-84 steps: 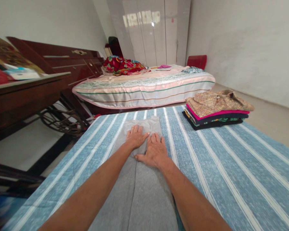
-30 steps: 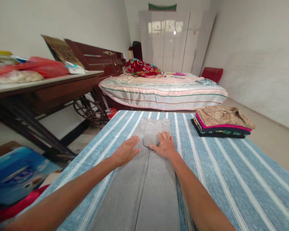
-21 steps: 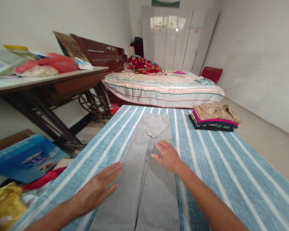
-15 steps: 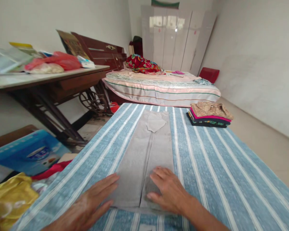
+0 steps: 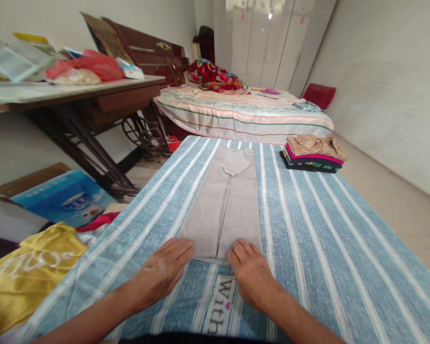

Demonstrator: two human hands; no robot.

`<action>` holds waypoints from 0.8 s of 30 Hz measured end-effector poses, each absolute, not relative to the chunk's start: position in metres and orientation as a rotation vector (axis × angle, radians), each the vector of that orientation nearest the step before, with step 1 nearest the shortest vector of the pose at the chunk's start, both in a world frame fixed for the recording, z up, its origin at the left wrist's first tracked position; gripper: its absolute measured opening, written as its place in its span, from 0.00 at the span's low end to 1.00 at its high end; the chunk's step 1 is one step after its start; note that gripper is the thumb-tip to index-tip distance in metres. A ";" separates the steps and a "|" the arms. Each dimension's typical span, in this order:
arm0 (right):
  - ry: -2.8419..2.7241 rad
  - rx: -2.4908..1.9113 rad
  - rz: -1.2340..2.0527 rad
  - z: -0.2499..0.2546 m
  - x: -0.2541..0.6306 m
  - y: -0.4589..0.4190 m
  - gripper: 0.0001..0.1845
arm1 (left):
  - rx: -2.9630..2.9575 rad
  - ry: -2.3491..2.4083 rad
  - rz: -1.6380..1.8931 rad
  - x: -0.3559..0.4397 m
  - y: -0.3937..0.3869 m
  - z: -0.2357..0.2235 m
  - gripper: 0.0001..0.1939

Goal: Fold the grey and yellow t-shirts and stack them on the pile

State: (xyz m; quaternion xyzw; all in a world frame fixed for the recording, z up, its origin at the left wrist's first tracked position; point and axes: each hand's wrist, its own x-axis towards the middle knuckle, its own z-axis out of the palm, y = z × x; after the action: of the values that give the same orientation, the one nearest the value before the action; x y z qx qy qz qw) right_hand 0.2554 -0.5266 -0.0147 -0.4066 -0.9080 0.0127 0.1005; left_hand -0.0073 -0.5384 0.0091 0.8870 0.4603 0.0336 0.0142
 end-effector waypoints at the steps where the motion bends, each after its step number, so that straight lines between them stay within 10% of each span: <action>1: -2.693 -1.213 0.018 -0.013 0.253 -0.527 0.25 | 2.749 1.438 0.057 -0.003 -0.537 0.014 0.22; 24: -2.552 -1.391 0.482 0.012 0.251 -0.489 0.19 | 2.716 1.397 -0.074 0.003 -0.495 0.034 0.12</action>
State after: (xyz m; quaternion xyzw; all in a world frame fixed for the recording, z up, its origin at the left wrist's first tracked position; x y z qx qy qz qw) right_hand 0.2510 -0.4887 0.0118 -0.4699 -0.8620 0.1630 0.0974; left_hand 0.0029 -0.4951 0.0340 0.8881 0.4569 -0.0240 0.0432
